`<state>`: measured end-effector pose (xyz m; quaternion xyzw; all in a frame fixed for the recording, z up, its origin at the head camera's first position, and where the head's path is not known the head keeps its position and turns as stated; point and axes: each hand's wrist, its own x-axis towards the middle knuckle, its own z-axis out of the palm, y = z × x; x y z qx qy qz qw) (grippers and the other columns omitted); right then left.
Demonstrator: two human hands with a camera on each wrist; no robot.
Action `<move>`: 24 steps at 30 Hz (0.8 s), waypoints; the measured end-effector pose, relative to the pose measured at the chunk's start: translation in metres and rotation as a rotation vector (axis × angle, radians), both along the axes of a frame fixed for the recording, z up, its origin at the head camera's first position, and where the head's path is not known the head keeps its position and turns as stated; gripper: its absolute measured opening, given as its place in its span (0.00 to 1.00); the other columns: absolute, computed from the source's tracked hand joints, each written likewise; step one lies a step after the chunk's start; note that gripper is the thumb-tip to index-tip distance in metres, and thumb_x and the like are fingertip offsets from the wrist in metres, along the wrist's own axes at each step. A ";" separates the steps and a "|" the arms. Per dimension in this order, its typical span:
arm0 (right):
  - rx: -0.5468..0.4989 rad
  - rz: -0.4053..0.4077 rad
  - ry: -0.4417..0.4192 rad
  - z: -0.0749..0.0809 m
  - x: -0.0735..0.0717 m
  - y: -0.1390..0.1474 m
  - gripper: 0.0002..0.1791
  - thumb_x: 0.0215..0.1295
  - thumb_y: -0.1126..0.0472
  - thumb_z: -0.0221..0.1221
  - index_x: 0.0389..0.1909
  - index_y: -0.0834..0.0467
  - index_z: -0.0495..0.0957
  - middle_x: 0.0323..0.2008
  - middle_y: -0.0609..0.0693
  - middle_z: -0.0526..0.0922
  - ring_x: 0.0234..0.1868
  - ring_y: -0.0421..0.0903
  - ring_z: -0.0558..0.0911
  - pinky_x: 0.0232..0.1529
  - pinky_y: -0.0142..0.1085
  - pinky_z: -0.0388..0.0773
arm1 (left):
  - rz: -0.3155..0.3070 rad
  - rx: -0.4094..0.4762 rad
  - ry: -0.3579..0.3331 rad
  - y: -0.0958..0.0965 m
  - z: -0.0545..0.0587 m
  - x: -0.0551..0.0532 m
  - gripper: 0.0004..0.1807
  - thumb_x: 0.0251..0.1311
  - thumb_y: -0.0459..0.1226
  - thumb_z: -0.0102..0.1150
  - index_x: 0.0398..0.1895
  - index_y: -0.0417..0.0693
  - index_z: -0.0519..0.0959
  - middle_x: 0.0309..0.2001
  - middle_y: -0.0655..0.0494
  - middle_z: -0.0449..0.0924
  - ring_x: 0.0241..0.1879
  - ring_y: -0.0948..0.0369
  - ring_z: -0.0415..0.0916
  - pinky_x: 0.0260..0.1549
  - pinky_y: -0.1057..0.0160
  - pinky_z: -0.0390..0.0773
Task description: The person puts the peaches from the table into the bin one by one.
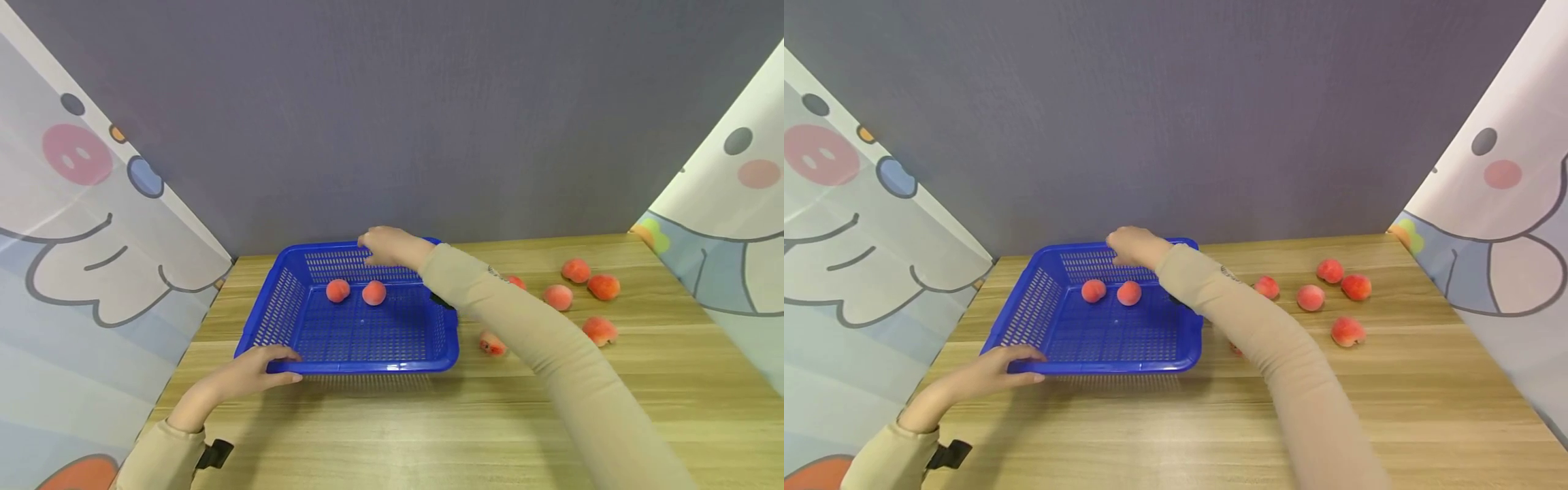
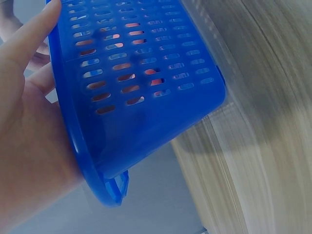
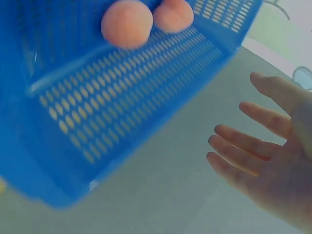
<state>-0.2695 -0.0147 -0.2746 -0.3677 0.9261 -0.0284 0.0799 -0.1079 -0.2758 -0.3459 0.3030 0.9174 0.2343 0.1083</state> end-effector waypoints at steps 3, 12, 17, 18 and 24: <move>-0.007 -0.006 0.009 0.011 0.002 0.013 0.24 0.61 0.54 0.55 0.57 0.59 0.68 0.54 0.54 0.71 0.56 0.49 0.68 0.55 0.39 0.64 | 0.004 -0.003 -0.011 0.000 0.000 0.000 0.15 0.56 0.46 0.55 0.39 0.46 0.76 0.32 0.65 0.75 0.31 0.71 0.69 0.30 0.66 0.72; 0.017 -0.055 0.046 0.033 0.005 0.054 0.24 0.60 0.55 0.55 0.57 0.59 0.67 0.54 0.58 0.70 0.55 0.53 0.68 0.54 0.43 0.65 | 0.016 -0.019 -0.032 0.000 0.001 -0.001 0.17 0.56 0.48 0.54 0.40 0.45 0.76 0.36 0.62 0.77 0.34 0.69 0.71 0.32 0.65 0.73; 0.014 -0.101 0.041 0.037 0.001 0.081 0.25 0.61 0.56 0.55 0.58 0.61 0.66 0.56 0.61 0.67 0.58 0.56 0.65 0.56 0.47 0.62 | 0.013 -0.024 -0.023 0.000 0.001 -0.001 0.16 0.56 0.47 0.54 0.40 0.45 0.76 0.36 0.62 0.76 0.35 0.68 0.71 0.32 0.65 0.73; 0.013 -0.110 0.040 0.038 0.000 0.087 0.25 0.61 0.56 0.54 0.58 0.62 0.65 0.57 0.62 0.66 0.58 0.57 0.64 0.56 0.47 0.62 | 0.013 -0.025 -0.021 0.000 0.001 -0.001 0.16 0.56 0.47 0.54 0.40 0.45 0.76 0.36 0.62 0.76 0.35 0.67 0.71 0.33 0.64 0.73; 0.014 -0.156 0.041 0.034 -0.004 0.118 0.25 0.60 0.59 0.55 0.57 0.66 0.65 0.56 0.65 0.67 0.58 0.60 0.64 0.56 0.50 0.61 | 0.018 -0.027 -0.023 -0.001 0.000 0.000 0.17 0.56 0.47 0.54 0.41 0.45 0.76 0.36 0.62 0.77 0.35 0.67 0.71 0.33 0.64 0.73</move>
